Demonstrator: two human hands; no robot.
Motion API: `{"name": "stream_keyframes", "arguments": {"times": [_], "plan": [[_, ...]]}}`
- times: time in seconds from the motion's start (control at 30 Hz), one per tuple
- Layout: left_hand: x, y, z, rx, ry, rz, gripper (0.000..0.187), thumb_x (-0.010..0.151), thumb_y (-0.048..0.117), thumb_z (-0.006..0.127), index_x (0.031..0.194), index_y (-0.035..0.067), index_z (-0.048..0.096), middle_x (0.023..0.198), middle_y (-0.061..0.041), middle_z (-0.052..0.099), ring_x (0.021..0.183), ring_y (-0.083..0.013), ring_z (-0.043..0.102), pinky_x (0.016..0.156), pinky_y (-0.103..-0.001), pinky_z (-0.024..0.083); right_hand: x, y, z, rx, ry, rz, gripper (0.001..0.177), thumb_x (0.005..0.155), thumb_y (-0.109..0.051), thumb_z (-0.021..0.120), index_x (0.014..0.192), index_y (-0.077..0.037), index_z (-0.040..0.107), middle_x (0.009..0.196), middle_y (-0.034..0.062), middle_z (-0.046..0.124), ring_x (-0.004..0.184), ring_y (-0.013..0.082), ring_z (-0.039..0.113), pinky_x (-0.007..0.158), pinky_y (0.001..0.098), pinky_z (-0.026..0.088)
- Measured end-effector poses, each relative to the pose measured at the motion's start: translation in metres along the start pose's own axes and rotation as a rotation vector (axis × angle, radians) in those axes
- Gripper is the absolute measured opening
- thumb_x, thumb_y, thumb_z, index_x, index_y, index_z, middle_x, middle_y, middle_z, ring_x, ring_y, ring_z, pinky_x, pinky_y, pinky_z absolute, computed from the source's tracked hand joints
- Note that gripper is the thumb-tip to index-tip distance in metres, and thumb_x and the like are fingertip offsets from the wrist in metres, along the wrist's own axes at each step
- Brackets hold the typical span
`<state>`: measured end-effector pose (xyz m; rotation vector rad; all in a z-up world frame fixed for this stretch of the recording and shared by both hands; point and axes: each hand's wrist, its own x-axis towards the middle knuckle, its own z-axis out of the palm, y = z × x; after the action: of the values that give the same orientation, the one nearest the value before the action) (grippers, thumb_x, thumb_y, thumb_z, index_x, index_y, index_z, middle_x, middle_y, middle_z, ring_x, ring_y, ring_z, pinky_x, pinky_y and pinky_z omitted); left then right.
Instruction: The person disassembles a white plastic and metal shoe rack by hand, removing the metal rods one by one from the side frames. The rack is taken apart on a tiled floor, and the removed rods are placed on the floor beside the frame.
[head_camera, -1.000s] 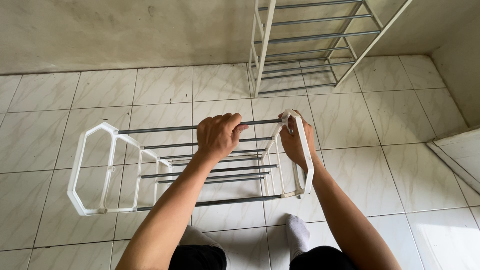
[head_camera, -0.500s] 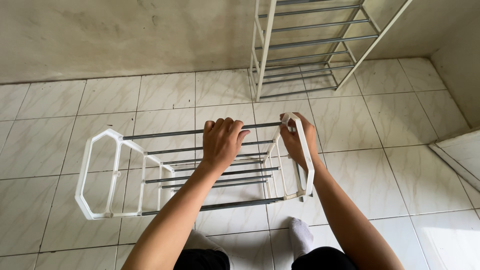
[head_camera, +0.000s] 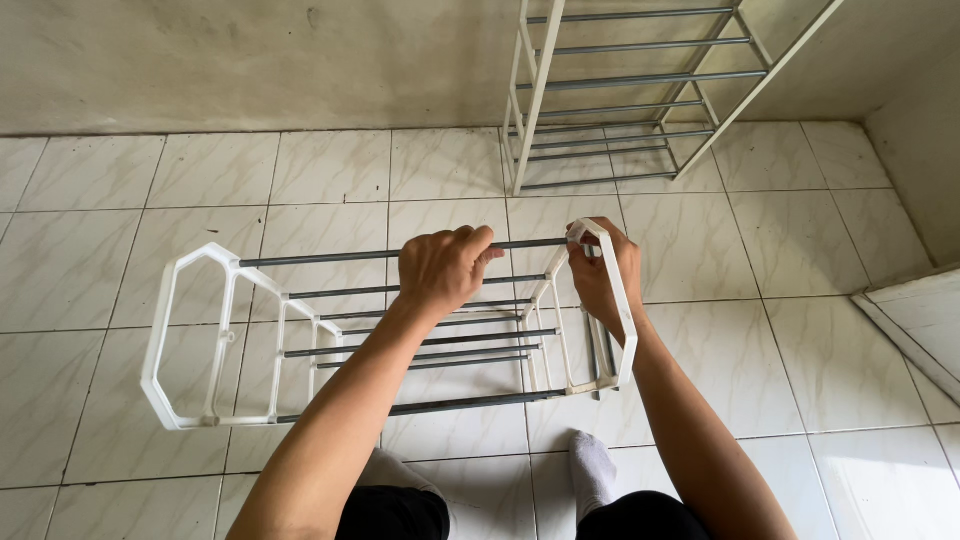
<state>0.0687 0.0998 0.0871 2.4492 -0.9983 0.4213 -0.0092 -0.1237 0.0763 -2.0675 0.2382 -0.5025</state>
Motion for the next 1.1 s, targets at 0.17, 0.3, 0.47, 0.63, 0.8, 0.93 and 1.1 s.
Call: {"name": "stream_keyframes", "arguments": {"times": [0.17, 0.3, 0.47, 0.63, 0.8, 0.93, 1.1], "plan": [[0.025, 0.002, -0.021, -0.117, -0.362, -0.264, 0.038, 0.094, 0.047, 0.068, 0.082, 0.011, 0.061, 0.059, -0.005, 0.068, 0.057, -0.0302, 0.066, 0.052, -0.047, 0.045, 0.0, 0.0, 0.0, -0.019, 0.012, -0.055, 0.017, 0.092, 0.001, 0.066, 0.108, 0.001, 0.068, 0.102, 0.0141, 0.076, 0.104, 0.0244, 0.077, 0.067, 0.0305, 0.067], [0.018, 0.008, -0.013, -0.099, -0.229, -0.249, 0.037, 0.093, 0.046, 0.072, 0.085, 0.012, 0.063, 0.064, -0.006, 0.066, 0.061, -0.0281, 0.065, 0.054, -0.046, 0.045, 0.002, -0.002, 0.001, -0.018, 0.061, -0.053, 0.016, 0.091, 0.002, 0.067, 0.107, 0.002, 0.069, 0.102, 0.0144, 0.076, 0.105, 0.0253, 0.076, 0.066, 0.0312, 0.066], [-0.011, 0.008, 0.011, 0.085, 0.359, 0.133, 0.027, 0.085, 0.033, 0.079, 0.084, 0.012, 0.062, 0.071, 0.001, 0.06, 0.063, -0.0201, 0.057, 0.06, -0.041, 0.042, -0.003, -0.002, 0.001, -0.029, 0.049, -0.019, 0.017, 0.091, 0.002, 0.066, 0.108, 0.002, 0.068, 0.101, 0.014, 0.076, 0.102, 0.0243, 0.077, 0.064, 0.0311, 0.066], [-0.014, -0.006, 0.018, 0.06, 0.294, 0.134, 0.031, 0.089, 0.033, 0.08, 0.076, 0.015, 0.058, 0.068, 0.004, 0.06, 0.059, -0.0171, 0.058, 0.052, -0.035, 0.04, -0.004, 0.003, 0.002, 0.025, 0.0, -0.045, 0.024, 0.085, 0.006, 0.064, 0.108, 0.002, 0.068, 0.104, 0.0132, 0.077, 0.106, 0.0239, 0.076, 0.072, 0.0297, 0.066], [-0.006, -0.001, 0.005, -0.035, 0.105, 0.062, 0.026, 0.095, 0.032, 0.073, 0.08, 0.014, 0.061, 0.071, 0.002, 0.068, 0.059, -0.0204, 0.065, 0.046, -0.038, 0.044, -0.001, 0.005, 0.002, 0.031, 0.005, 0.003, 0.023, 0.085, 0.006, 0.062, 0.107, 0.002, 0.066, 0.102, 0.0121, 0.076, 0.106, 0.0221, 0.077, 0.068, 0.0279, 0.066], [0.014, 0.001, -0.011, -0.096, -0.247, -0.178, 0.036, 0.095, 0.045, 0.07, 0.08, 0.013, 0.061, 0.066, -0.001, 0.07, 0.061, -0.0275, 0.068, 0.052, -0.044, 0.046, -0.001, 0.004, 0.001, -0.053, 0.028, -0.015, 0.024, 0.082, 0.007, 0.063, 0.105, 0.002, 0.068, 0.099, 0.0118, 0.078, 0.099, 0.0214, 0.079, 0.066, 0.0276, 0.064], [0.036, -0.002, -0.019, -0.193, -0.499, -0.347, 0.041, 0.09, 0.05, 0.07, 0.078, 0.011, 0.063, 0.067, -0.004, 0.071, 0.064, -0.0277, 0.069, 0.054, -0.045, 0.048, 0.0, 0.004, 0.0, -0.059, 0.055, -0.044, 0.025, 0.08, 0.008, 0.064, 0.104, 0.002, 0.068, 0.098, 0.0129, 0.078, 0.097, 0.0216, 0.079, 0.066, 0.0291, 0.062]]}}
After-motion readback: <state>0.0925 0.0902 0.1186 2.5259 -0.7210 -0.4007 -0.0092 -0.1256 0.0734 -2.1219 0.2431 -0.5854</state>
